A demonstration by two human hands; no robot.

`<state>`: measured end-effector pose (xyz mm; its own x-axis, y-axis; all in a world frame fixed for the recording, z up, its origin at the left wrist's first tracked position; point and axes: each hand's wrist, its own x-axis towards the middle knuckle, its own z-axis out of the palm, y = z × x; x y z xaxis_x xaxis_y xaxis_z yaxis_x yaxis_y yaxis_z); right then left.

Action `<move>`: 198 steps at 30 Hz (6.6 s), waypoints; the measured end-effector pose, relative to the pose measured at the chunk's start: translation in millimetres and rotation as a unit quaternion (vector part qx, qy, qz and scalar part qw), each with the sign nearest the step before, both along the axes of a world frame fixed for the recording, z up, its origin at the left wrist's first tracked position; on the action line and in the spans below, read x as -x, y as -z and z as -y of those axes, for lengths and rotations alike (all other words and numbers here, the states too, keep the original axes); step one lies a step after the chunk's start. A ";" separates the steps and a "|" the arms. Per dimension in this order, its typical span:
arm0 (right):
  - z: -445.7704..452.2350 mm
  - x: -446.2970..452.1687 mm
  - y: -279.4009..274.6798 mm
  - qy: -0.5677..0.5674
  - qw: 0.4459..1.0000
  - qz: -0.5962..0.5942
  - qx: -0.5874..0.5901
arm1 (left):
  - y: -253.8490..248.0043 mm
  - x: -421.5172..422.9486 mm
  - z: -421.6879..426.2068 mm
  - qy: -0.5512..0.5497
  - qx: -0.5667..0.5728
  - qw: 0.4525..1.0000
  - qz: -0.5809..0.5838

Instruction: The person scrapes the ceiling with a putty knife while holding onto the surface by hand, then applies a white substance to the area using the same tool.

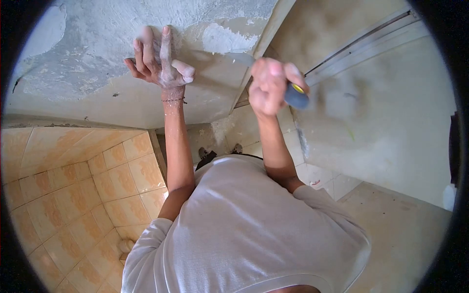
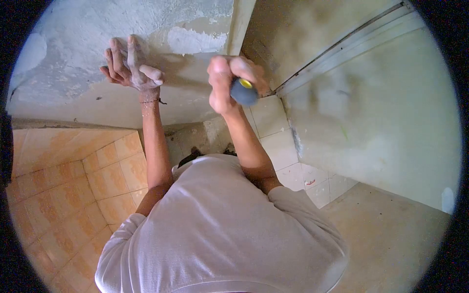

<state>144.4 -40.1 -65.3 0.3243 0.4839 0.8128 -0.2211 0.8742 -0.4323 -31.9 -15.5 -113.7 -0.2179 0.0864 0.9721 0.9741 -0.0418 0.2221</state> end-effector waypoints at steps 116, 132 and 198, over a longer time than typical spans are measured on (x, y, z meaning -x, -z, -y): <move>-14.2 1.2 31.1 0.101 0.984 0.143 0.033 | -1.9 -1.1 1.3 0.010 -0.011 1.000 -0.017; 19.2 -29.8 -63.6 -0.173 0.976 -0.100 -0.088 | -0.5 -1.5 -0.3 0.019 -0.009 1.000 0.003; -13.8 -24.6 -32.9 0.055 0.998 -0.005 0.018 | 1.8 -0.5 1.1 -0.001 0.009 1.000 0.011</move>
<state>169.0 -26.3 -32.4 0.3847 0.4743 0.7918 -0.1288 0.8771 -0.4628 -31.4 -16.6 -115.5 -0.2387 0.1036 0.9655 0.9693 -0.0353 0.2434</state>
